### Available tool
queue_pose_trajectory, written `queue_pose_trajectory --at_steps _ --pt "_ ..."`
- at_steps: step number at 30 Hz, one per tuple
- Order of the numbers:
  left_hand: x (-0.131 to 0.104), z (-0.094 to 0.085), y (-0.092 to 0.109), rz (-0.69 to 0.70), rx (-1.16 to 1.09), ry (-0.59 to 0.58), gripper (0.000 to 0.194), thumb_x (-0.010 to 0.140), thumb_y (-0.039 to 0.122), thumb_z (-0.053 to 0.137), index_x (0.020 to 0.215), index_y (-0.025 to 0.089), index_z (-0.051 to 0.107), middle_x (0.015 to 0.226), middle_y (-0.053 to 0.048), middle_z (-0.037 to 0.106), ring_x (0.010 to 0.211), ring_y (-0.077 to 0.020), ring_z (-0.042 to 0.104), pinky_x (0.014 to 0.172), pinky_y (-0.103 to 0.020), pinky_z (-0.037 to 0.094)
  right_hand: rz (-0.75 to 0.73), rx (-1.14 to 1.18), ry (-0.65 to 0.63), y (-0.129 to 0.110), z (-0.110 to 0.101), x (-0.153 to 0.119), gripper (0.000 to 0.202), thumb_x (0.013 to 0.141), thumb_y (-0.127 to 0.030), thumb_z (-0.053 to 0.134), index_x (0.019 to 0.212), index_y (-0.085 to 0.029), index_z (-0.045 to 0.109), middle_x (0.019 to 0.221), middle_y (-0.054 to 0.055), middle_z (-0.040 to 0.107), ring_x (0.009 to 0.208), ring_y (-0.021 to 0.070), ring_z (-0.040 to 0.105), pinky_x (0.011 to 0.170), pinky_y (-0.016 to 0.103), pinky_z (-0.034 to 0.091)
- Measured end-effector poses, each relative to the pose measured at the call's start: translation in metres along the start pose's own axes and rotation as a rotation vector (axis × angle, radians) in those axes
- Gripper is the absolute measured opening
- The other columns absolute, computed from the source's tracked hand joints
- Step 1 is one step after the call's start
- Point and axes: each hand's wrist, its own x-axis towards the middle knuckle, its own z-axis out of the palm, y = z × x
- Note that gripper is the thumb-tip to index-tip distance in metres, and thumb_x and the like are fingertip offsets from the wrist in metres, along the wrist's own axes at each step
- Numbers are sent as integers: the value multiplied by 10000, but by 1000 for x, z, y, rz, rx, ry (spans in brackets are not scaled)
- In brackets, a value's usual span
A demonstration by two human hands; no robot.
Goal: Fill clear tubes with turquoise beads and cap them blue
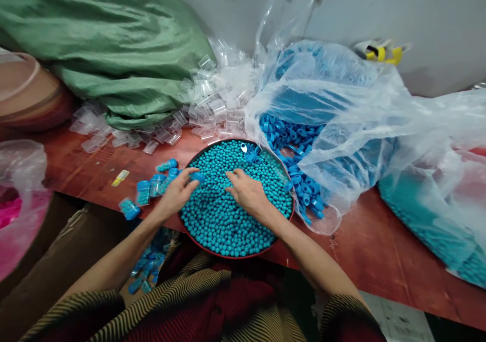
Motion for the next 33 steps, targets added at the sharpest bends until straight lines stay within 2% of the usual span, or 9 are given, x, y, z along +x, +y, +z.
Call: queue_pose_trajectory --at_steps 4,6,8,11,14,17,20,26,33 --pt "-4 -58 -28 -164 392 178 435 850 347 430 1261 223 499 876 -46 632 756 -208 586 702 -317 448 105 -255 114 51 -4 25 381 903 -169 373 1253 -183 523 1256 129 528 967 251 510 782 352 403" --pt "-6 -71 -33 -213 616 244 451 851 341 433 1280 219 502 961 -99 632 856 -265 592 730 -360 448 103 -328 104 69 1 35 369 899 -156 366 1212 -188 558 1228 127 543 955 256 491 776 358 376" --pt "-4 -70 -29 -193 757 325 456 854 331 435 1278 181 512 1031 -148 612 937 -304 572 764 -392 446 103 -362 96 78 8 41 330 899 -167 372 1133 -191 605 1169 125 568 946 254 480 770 356 354" --pt "8 -43 -11 -7 726 330 395 879 295 406 1216 149 553 1047 -141 613 968 -276 562 830 -377 441 88 -387 141 82 14 41 285 898 -189 395 1055 -186 634 1130 131 584 985 261 471 788 363 330" --pt "31 0 16 202 582 149 335 899 256 404 1180 174 565 1045 -95 625 989 -222 567 879 -331 437 31 -372 250 84 11 35 265 900 -219 420 1066 -169 621 1158 144 588 1083 281 453 849 384 315" --pt "59 40 38 214 536 -30 354 895 305 456 1215 179 539 1067 -90 604 995 -205 575 879 -305 440 -14 -303 279 83 4 31 316 920 -254 398 1158 -141 573 1027 135 637 981 255 518 827 351 348" --pt "80 65 46 194 542 -146 417 855 355 533 1244 205 516 1105 -88 572 1012 -219 573 858 -309 447 16 -245 186 76 3 31 394 935 -286 369 1271 -133 506 887 108 651 822 228 550 739 308 383" --pt "90 83 43 136 519 -206 439 818 371 575 1244 275 533 1071 -86 548 963 -252 585 806 -341 450 106 -223 -58 69 14 36 405 922 -164 322 1261 -162 543 913 119 657 845 225 572 729 300 413" --pt "91 93 38 92 376 -204 378 780 346 626 1143 241 608 1048 -77 581 968 -242 577 829 -334 441 154 -106 -83 84 3 16 347 893 -212 456 1219 -195 572 1071 95 685 956 219 625 810 302 447"
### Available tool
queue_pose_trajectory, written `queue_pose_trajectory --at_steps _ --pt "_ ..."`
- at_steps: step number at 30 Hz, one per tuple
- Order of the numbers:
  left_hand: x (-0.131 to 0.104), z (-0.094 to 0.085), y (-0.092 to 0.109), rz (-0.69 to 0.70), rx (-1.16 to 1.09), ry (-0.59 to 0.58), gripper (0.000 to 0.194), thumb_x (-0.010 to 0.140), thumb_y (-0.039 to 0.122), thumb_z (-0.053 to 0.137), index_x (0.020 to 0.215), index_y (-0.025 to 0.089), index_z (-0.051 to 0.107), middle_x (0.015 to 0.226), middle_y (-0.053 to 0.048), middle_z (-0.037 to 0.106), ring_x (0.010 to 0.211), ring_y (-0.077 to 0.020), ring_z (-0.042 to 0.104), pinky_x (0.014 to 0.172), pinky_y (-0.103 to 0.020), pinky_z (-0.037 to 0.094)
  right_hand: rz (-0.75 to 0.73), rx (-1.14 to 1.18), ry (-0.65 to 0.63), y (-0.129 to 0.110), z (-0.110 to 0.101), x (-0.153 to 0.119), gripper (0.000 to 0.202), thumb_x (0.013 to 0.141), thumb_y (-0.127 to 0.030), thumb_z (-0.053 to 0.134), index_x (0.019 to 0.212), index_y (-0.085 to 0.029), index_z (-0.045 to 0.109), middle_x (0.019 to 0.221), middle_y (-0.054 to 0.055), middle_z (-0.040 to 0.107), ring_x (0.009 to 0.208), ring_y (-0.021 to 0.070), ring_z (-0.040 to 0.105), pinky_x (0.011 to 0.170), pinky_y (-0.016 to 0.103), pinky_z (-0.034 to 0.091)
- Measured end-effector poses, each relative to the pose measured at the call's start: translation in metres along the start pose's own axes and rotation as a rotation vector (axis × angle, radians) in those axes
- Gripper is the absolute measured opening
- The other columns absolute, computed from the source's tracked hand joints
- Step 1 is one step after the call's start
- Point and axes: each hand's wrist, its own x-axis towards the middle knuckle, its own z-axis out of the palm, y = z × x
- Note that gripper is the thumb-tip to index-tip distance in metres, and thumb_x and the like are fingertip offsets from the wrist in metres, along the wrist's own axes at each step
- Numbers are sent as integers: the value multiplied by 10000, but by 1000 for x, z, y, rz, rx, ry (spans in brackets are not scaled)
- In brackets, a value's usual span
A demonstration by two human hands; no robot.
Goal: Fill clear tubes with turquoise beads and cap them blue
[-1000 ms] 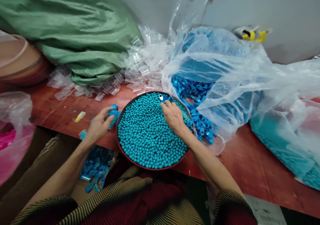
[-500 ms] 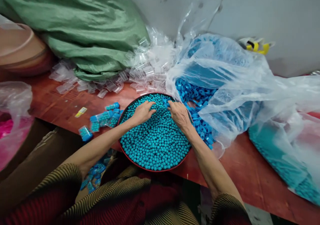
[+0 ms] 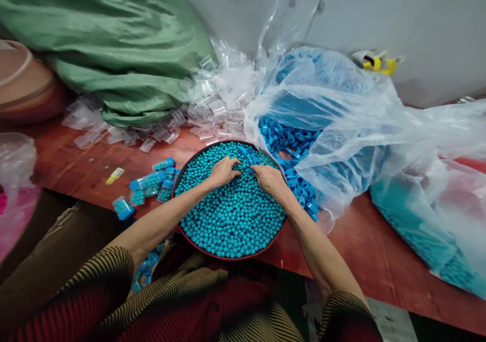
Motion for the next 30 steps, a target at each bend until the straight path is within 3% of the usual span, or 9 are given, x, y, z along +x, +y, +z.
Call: queue_pose_trajectory --at_steps 3,7,13,17,20,23,30 --pt "4 2 -2 -17 -56 -31 358 743 334 664 1074 199 642 1018 -85 618 970 -251 581 831 -337 444 30 120 59 -10 -5 3 351 892 -215 469 1227 -150 551 1141 118 664 1021 218 620 855 297 443" --pt "7 2 -5 -13 -81 -40 323 738 313 665 1033 182 665 985 -74 652 946 -238 593 812 -319 451 25 188 46 -24 -5 7 308 897 -204 461 1181 -149 569 1111 113 677 1011 210 628 837 289 452" --pt "2 -5 -7 14 -213 -54 235 725 302 655 927 188 696 838 -23 665 855 -192 599 779 -284 457 41 182 22 -14 -5 -8 263 865 -204 500 1105 -183 606 1069 106 692 974 231 639 833 322 456" --pt "-7 -13 -7 96 -430 16 197 719 252 622 893 165 653 834 -11 640 798 -155 577 768 -277 451 72 473 220 -18 -10 -12 258 860 -230 492 1073 -156 617 996 96 705 912 217 650 808 316 471" --pt "-15 -15 -8 108 -638 -20 217 738 271 572 924 163 596 737 19 566 663 -114 525 626 -239 451 77 680 331 -30 -11 -11 241 843 -278 505 1009 -178 648 892 44 717 809 191 652 753 303 489" --pt "-22 -12 -6 119 -809 -128 260 745 266 533 980 158 549 717 33 511 576 -88 474 490 -196 418 55 759 318 -39 -8 -8 233 820 -285 522 956 -195 688 847 19 723 750 177 647 726 296 494" --pt "-41 -11 0 30 -1000 -159 568 744 248 563 1285 160 413 688 45 456 513 -67 455 425 -170 411 93 766 286 -44 -10 -15 256 826 -271 510 952 -209 725 786 10 733 691 170 649 680 285 500"
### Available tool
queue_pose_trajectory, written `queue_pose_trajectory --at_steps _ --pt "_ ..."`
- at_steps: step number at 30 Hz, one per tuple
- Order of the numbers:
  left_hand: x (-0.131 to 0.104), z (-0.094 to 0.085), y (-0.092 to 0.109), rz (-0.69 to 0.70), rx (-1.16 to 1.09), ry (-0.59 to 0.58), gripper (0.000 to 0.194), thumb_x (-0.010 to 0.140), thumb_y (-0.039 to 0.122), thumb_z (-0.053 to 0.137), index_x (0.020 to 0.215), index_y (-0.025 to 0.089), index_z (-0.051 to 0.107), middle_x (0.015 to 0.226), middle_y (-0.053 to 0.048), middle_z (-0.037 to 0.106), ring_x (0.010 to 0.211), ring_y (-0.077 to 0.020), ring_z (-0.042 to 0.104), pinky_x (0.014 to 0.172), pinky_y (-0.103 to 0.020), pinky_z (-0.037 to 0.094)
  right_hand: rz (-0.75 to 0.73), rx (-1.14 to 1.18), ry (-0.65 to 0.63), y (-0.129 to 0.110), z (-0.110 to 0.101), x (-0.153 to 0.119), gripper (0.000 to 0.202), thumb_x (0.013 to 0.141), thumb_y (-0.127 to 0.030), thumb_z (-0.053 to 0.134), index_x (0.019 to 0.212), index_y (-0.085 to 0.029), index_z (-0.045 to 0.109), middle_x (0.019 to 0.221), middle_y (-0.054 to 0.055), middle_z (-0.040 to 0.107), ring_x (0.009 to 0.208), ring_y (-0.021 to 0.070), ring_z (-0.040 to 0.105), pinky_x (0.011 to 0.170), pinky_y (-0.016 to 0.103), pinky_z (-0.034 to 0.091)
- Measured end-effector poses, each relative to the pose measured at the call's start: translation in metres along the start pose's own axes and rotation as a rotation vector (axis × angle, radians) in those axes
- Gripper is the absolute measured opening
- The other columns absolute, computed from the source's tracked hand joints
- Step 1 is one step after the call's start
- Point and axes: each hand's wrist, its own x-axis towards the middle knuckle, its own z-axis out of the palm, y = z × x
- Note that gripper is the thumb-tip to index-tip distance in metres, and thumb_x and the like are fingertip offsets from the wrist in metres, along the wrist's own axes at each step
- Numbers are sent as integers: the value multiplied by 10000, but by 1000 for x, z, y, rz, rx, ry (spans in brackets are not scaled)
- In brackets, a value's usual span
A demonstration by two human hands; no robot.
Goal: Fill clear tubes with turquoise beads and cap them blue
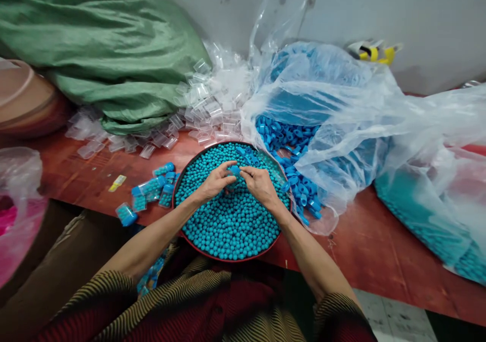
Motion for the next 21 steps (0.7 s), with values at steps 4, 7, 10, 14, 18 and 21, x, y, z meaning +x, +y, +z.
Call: queue_pose_trajectory --at_steps 4,7,10,14,18,21 --pt "-11 3 3 -16 -88 22 526 763 290 561 1266 189 447 726 30 497 492 -53 465 419 -164 399 -79 -39 -49 -2 1 -8 273 854 -261 481 976 -221 721 825 20 736 723 169 660 698 280 502" --pt "-18 8 2 -2 -54 87 394 783 310 535 1158 189 521 703 35 479 475 -48 425 392 -158 374 -156 -51 -60 2 7 -13 274 864 -264 478 984 -209 718 864 44 735 761 180 665 716 288 503" --pt "-21 13 -2 -4 11 183 307 792 284 519 1081 184 542 679 41 456 482 -50 400 395 -151 374 -183 -33 -117 7 8 -14 281 865 -247 476 1028 -211 702 893 50 727 763 176 657 729 300 506" --pt "-25 8 -6 -53 42 115 306 801 285 513 1091 188 513 683 45 467 448 -48 429 381 -159 370 -174 16 -252 11 -5 -14 265 828 -232 524 1028 -217 697 909 49 692 815 168 628 776 325 503" --pt "-30 2 -6 -72 51 -61 335 818 312 499 1133 201 474 682 49 455 432 -59 465 368 -167 359 38 239 -300 16 -10 -11 358 788 -309 580 1116 -183 648 871 34 661 634 130 591 612 291 516" --pt "-34 5 -3 -35 92 -17 397 828 286 488 1214 211 439 710 43 456 458 -52 433 407 -174 372 145 335 -220 15 -1 -10 576 783 -346 578 1316 -154 478 814 22 651 612 145 598 565 294 516"
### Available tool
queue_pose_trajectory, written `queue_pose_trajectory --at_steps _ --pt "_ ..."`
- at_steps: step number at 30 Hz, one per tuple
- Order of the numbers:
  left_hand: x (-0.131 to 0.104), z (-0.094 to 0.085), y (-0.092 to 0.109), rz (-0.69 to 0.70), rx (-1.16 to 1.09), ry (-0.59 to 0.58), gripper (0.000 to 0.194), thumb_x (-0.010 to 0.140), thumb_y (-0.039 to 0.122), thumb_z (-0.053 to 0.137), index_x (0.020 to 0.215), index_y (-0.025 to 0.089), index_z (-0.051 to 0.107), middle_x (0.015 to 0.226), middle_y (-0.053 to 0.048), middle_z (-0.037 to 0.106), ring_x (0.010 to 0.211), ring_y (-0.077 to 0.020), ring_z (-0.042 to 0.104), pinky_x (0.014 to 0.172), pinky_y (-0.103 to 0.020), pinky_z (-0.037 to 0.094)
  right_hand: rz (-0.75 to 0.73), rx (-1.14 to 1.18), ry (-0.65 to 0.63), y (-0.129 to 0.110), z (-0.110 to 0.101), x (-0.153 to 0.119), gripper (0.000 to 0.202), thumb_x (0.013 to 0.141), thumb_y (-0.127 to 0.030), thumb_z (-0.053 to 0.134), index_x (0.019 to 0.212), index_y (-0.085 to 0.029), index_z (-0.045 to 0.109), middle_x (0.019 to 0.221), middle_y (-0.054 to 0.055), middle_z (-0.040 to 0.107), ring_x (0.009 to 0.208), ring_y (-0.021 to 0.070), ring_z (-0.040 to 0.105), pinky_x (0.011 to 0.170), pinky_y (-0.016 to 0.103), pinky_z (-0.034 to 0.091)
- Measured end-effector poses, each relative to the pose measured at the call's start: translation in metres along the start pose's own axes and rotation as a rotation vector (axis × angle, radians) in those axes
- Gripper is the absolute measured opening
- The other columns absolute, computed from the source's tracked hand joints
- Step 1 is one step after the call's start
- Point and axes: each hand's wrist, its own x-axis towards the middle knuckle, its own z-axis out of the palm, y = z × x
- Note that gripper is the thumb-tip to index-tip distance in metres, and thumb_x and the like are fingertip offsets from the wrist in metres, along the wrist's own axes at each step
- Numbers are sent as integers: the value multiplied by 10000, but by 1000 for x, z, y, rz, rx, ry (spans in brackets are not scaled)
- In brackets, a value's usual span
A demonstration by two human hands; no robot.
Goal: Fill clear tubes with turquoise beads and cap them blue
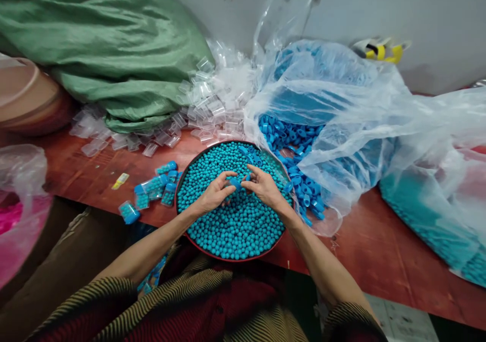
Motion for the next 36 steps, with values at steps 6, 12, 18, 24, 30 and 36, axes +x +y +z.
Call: queue_pose_trajectory --at_steps 6,12,18,24,30,36 --pt "-3 11 8 124 48 208 459 820 207 481 1277 187 449 741 14 517 607 -99 455 580 -220 428 -194 -422 -22 -14 21 -12 544 856 -415 492 1331 -155 443 1212 149 584 1091 266 573 854 399 499" --pt "-6 13 16 109 -158 167 357 788 204 521 1142 153 513 820 3 576 737 -116 524 721 -237 428 -303 -729 81 -19 36 -23 798 740 -487 629 1364 -111 303 1122 181 562 881 291 632 666 414 540" --pt "-10 20 18 85 -273 184 194 782 256 557 951 174 512 736 39 546 674 -86 504 655 -195 392 -495 -794 207 -11 44 -21 711 740 -457 595 1292 -97 327 940 135 568 782 272 608 556 360 514" --pt "-7 24 11 26 -154 302 110 777 233 552 864 180 510 641 63 491 583 -77 448 571 -188 358 -454 -839 139 3 51 -17 753 711 -479 609 1287 -78 336 954 146 564 762 270 599 559 360 503" --pt "-14 3 12 136 236 374 149 826 215 472 953 185 544 770 19 567 673 -110 513 642 -221 403 -361 -877 41 -17 57 -17 701 829 -450 522 1400 -141 257 1153 176 536 840 269 623 548 334 512" --pt "-58 -81 6 68 676 716 343 843 288 468 1155 173 553 947 -56 639 813 -181 587 780 -301 452 -381 -794 225 -12 27 -23 576 903 -398 445 1410 -166 297 1199 167 538 923 250 619 690 355 533"
